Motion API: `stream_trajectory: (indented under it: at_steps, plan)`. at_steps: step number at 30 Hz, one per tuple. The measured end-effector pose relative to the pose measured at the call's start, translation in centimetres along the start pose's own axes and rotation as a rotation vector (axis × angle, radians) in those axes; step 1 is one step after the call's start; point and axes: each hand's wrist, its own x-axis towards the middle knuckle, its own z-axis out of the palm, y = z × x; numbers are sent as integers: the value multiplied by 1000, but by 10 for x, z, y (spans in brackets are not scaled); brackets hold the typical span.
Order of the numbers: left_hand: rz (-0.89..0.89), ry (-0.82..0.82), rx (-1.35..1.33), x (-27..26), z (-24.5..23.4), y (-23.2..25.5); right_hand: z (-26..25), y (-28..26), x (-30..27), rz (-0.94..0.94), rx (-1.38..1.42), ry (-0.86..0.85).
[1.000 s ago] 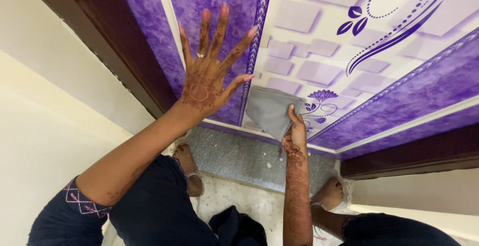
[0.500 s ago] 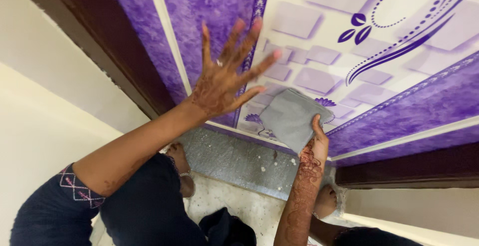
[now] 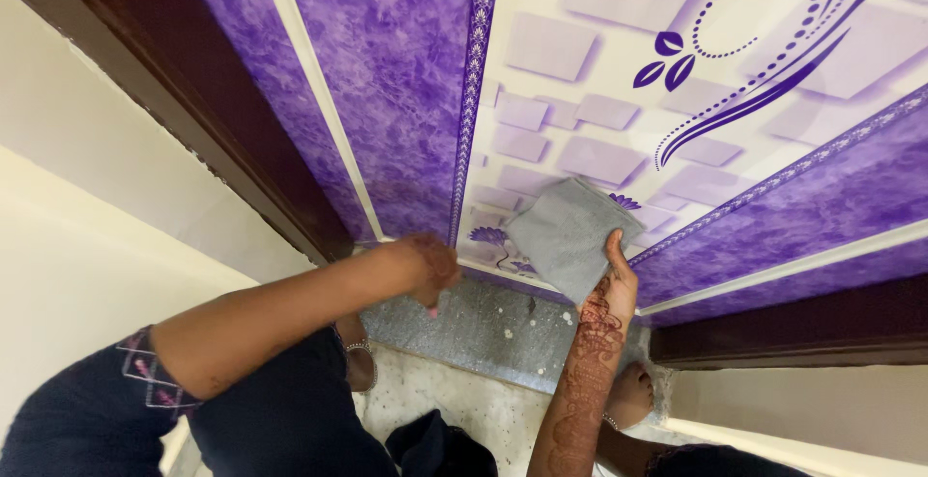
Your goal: The person applies a decorative adhesive sheet onto a door, smoothing and pressing it against the surface using a cloth and by hand.
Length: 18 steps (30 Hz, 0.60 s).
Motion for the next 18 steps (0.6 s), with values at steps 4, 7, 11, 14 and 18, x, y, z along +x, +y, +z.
stream_trajectory:
  at_steps: [4, 7, 11, 14, 18]
  plan:
    - [386, 842, -109, -20, -12, -7, -6, 3, 3, -6, 9, -17]
    - [314, 815, -180, -27, -14, 2, -10, 5, 7, -60, -32, -36]
    - [-19, 88, 39, -14, -11, -3, -7, 5, 5, -31, -34, -22]
    - [210, 461, -53, -16, -3, -13, -9, 6, 7, -37, -48, -23]
    - [363, 888, -165, -17, -4, -12, -19, 10, 13, -23, 37, -118]
